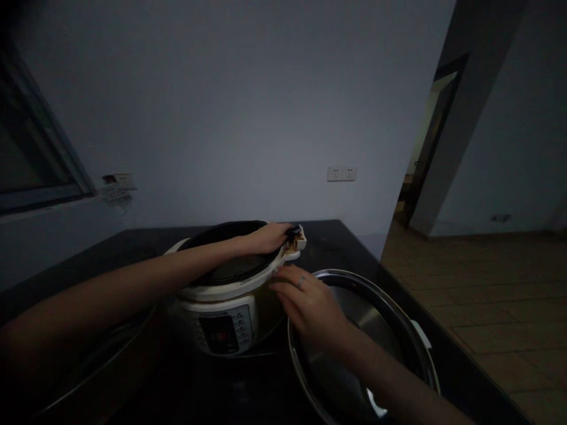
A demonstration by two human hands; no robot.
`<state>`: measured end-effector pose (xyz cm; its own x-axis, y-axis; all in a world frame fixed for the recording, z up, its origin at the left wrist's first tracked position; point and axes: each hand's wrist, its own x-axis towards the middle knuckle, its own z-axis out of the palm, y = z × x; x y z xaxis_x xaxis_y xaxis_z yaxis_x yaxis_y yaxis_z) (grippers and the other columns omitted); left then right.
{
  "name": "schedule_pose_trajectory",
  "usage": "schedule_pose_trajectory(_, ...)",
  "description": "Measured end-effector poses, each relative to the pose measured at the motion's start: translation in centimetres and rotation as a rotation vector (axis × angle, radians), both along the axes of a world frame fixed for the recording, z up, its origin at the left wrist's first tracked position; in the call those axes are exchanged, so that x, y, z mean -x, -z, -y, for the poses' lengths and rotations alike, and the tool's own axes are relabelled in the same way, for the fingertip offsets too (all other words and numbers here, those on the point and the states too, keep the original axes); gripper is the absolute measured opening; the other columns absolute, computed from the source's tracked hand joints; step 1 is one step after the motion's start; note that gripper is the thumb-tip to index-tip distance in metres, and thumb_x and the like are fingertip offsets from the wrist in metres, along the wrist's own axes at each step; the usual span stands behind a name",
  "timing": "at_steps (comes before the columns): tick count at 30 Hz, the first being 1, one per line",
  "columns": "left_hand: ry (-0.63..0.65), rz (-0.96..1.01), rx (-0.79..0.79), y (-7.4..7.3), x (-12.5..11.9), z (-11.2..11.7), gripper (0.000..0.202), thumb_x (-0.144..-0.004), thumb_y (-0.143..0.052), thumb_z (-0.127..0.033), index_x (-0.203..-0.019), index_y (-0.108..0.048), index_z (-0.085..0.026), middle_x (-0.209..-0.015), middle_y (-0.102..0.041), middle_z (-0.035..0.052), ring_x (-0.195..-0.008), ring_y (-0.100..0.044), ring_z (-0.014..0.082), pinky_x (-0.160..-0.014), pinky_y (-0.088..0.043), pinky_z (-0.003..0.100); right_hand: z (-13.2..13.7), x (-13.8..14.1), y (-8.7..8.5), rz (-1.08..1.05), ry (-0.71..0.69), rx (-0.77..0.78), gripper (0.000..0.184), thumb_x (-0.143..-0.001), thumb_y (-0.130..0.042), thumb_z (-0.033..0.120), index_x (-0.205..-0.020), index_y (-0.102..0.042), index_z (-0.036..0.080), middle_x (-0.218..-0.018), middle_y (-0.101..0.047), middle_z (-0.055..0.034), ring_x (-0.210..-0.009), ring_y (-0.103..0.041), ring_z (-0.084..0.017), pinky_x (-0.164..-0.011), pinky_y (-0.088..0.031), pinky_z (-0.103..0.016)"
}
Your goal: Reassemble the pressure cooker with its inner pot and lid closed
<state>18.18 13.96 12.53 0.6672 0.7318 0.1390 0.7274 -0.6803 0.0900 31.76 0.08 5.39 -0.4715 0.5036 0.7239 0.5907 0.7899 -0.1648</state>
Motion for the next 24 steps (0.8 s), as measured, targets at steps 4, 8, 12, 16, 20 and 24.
schedule_pose_trajectory(4, -0.016, -0.057, -0.019, -0.1, -0.2, 1.9, 0.029, -0.094, -0.043, -0.017, -0.117, -0.060, -0.010, -0.113, -0.070, 0.0175, -0.099, -0.069, 0.0241, -0.083, -0.051, 0.030, -1.2, -3.5, 0.3, -0.269, 0.228, 0.184, 0.022, -0.092, -0.049, 0.021, -0.105, -0.066, 0.020, -0.106, -0.071, -0.0087, -0.099, -0.067, -0.021, -0.088, -0.056, -0.042)
schedule_pose_trajectory(8, -0.047, -0.122, -0.047, -0.2, -0.5, 4.3, 0.029, -0.091, -0.045, -0.016, -0.116, -0.058, -0.008, -0.106, -0.071, 0.0194, -0.093, -0.071, 0.0265, -0.078, -0.054, 0.033, -4.0, -4.9, 0.6, -0.489, 0.266, 0.369, 0.035, -0.086, -0.056, 0.028, -0.119, -0.060, 0.019, -0.114, -0.068, -0.0118, -0.104, -0.066, -0.023, -0.085, -0.057, -0.041)
schedule_pose_trajectory(12, -0.034, -0.173, -0.075, -0.1, -0.1, 6.7, 0.033, -0.088, -0.044, -0.009, -0.119, -0.056, -0.004, -0.104, -0.071, 0.0222, -0.092, -0.071, 0.0311, -0.074, -0.056, 0.038, -6.2, -4.7, 1.1, -0.554, 0.220, 0.456, 0.041, -0.082, -0.058, 0.025, -0.122, -0.058, 0.018, -0.117, -0.066, -0.0131, -0.105, -0.065, -0.022, -0.083, -0.058, -0.039)
schedule_pose_trajectory(16, 0.022, -0.192, -0.107, 0.1, 0.8, 8.1, 0.035, -0.089, -0.041, -0.007, -0.122, -0.055, -0.007, -0.118, -0.067, 0.0206, -0.102, -0.069, 0.0285, -0.080, -0.056, 0.037, -6.9, -4.6, 1.5, -0.602, 0.175, 0.472, 0.037, -0.083, -0.058, 0.026, -0.119, -0.060, 0.019, -0.114, -0.068, -0.0114, -0.103, -0.066, -0.021, -0.084, -0.056, -0.038)
schedule_pose_trajectory(20, 0.051, -0.217, -0.136, 0.3, 0.8, 7.5, 0.038, -0.089, -0.043, -0.005, -0.124, -0.054, -0.006, -0.133, -0.058, 0.0217, -0.121, -0.059, 0.0275, -0.095, -0.051, 0.036, -6.5, -4.9, 1.7, -0.611, 0.182, 0.473, 0.035, -0.082, -0.059, 0.026, -0.116, -0.063, 0.018, -0.114, -0.069, -0.0122, -0.101, -0.067, -0.022, -0.087, -0.055, -0.040)
schedule_pose_trajectory(24, 0.018, -0.240, -0.123, 0.1, -0.4, 6.1, 0.031, -0.088, -0.043, -0.005, -0.113, -0.062, -0.004, -0.120, -0.065, 0.0235, -0.108, -0.066, 0.0318, -0.086, -0.055, 0.041, -5.3, -5.4, 1.7, -0.591, 0.204, 0.500, 0.031, -0.083, -0.059, 0.029, -0.111, -0.065, 0.018, -0.114, -0.069, -0.0119, -0.100, -0.068, -0.023, -0.087, -0.055, -0.041)
